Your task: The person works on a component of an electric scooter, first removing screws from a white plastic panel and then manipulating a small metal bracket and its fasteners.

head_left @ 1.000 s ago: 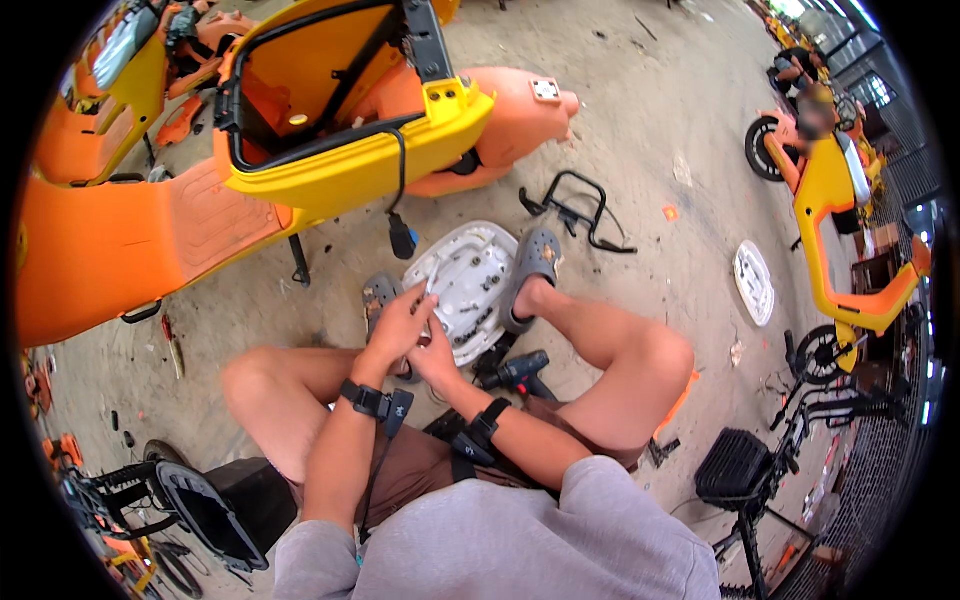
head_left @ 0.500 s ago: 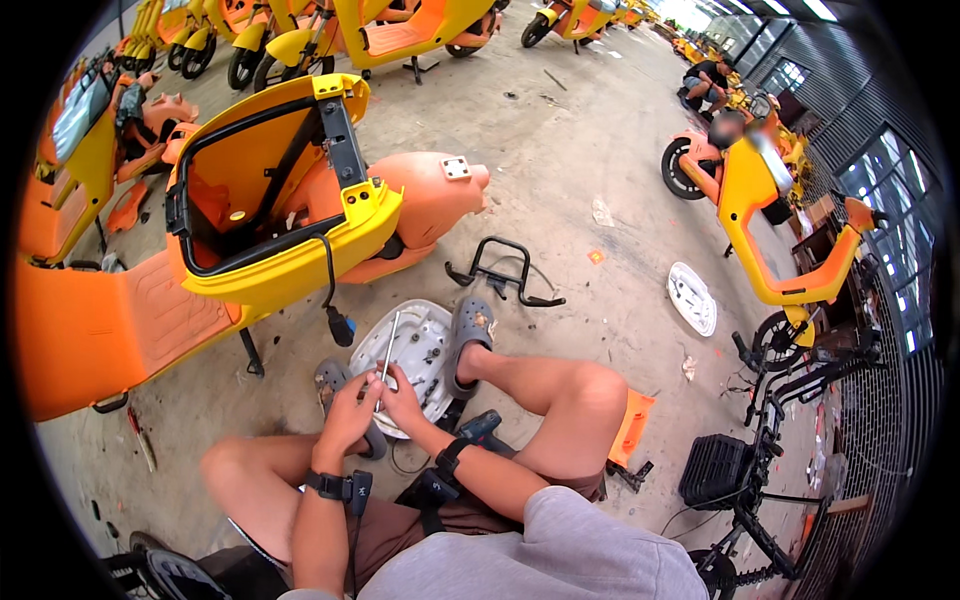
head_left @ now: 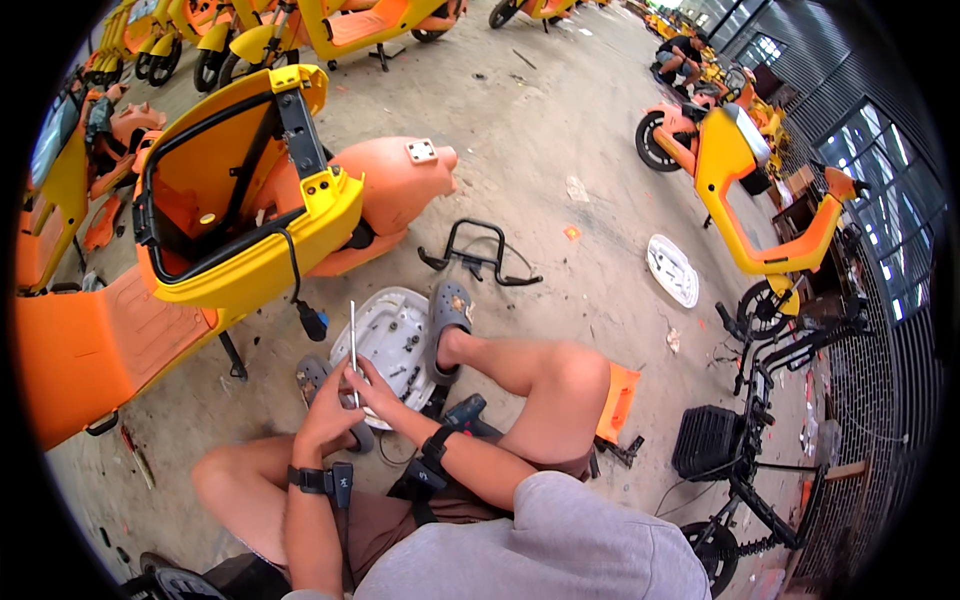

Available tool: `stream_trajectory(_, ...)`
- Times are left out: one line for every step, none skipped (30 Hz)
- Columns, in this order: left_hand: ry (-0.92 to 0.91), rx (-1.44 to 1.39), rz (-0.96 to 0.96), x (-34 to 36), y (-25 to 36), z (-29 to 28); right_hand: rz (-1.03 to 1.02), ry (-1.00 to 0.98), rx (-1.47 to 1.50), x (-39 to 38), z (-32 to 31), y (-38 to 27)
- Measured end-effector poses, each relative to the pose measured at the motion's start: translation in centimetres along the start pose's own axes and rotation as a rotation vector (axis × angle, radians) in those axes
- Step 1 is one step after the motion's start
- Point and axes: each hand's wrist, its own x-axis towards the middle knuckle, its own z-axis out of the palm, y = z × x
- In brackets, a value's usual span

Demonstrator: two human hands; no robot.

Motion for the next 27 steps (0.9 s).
stream_trajectory(0.048,0.072,0.012,0.1,-0.2,0.2,0.010,-0.035,-0.045,-0.5,0.4,-0.6)
stream_trajectory(0.083,0.078,0.041,0.4,-0.4,0.2,0.014,-0.072,-0.103,-1.0,1.2,-2.2)
stream_trajectory(0.101,0.081,0.065,0.3,-0.6,0.6,0.024,-0.093,-0.157,-1.6,1.1,-3.0)
stream_trajectory(0.120,0.091,0.086,0.0,-0.7,0.6,0.011,-0.067,-0.176,-1.7,0.6,-2.9)
stream_trajectory(0.145,0.100,0.107,-0.2,-0.8,0.7,0.000,-0.047,-0.200,-1.7,0.1,-2.8)
stream_trajectory(0.161,0.189,0.171,-0.2,-1.1,0.4,-0.008,-0.046,-0.216,-1.4,0.4,-2.3)
stream_trajectory(0.191,0.267,0.230,0.4,-1.1,0.6,-0.015,-0.051,-0.235,-0.8,0.8,-1.9)
stream_trajectory(0.247,0.365,0.257,0.2,-1.6,0.3,0.027,-0.014,-0.232,-0.5,1.0,-1.3)
stream_trajectory(0.244,0.546,0.317,0.6,-4.3,-0.1,-0.011,0.009,-0.235,0.3,0.6,0.2)
stream_trajectory(0.174,0.389,0.359,1.3,-5.6,0.1,-0.106,-0.002,-0.236,1.1,-0.6,2.1)
stream_trajectory(0.220,0.142,0.188,0.2,-2.6,0.5,0.045,0.034,0.075,-0.1,0.6,1.0)
stream_trajectory(0.296,0.181,0.127,-0.4,-2.3,0.6,0.078,0.093,-0.159,-0.8,1.2,-0.4)
stream_trajectory(0.308,0.186,0.118,-0.5,-2.2,0.7,0.031,0.127,-0.199,-0.9,1.1,-0.1)
stream_trajectory(0.328,0.210,0.148,-0.5,-1.1,0.7,0.000,0.058,-0.108,-0.9,1.3,-0.7)
stream_trajectory(0.394,0.246,0.203,-0.3,-2.1,0.7,-0.025,0.006,-0.024,-1.4,2.0,-1.1)
stream_trajectory(0.400,0.280,0.130,-0.4,-1.6,0.4,-0.016,0.013,-0.073,-1.3,2.1,-0.6)
stream_trajectory(0.388,0.296,0.072,0.2,-0.8,1.4,-0.013,0.043,-0.135,-1.4,1.3,-0.7)
stream_trajectory(0.432,0.299,0.074,0.3,-1.4,1.7,-0.011,0.081,-0.193,-1.4,0.8,-0.5)
stream_trajectory(0.465,0.294,0.088,0.2,-2.1,1.7,0.016,0.133,-0.212,-1.9,1.6,-1.1)
stream_trajectory(0.444,0.298,0.051,0.6,-2.2,2.0,0.003,0.126,-0.251,-1.9,0.9,-0.6)
stream_trajectory(0.458,0.284,0.067,1.1,-2.0,2.2,-0.019,0.131,-0.288,-1.1,0.0,-0.3)
stream_trajectory(0.484,0.248,0.108,1.9,-3.3,2.4,-0.009,0.075,-0.168,-1.0,0.2,-0.9)
stream_trajectory(0.498,0.234,0.119,2.3,-2.2,2.8,-0.095,0.119,-0.299,-0.5,-0.3,-0.5)
stream_trajectory(0.504,0.213,0.118,2.4,-1.3,2.5,-0.109,0.119,-0.181,-0.3,0.3,-1.2)
stream_trajectory(0.533,0.228,0.096,2.2,-0.8,1.6,-0.118,0.083,-0.033,0.1,1.8,-1.4)
stream_trajectory(0.526,0.226,0.090,2.4,-0.9,2.3,-0.163,0.139,-0.027,0.2,1.8,-1.9)
stream_trajectory(0.529,0.223,0.082,2.8,-1.3,3.2,-0.314,0.330,-0.270,0.4,-0.6,-1.5)
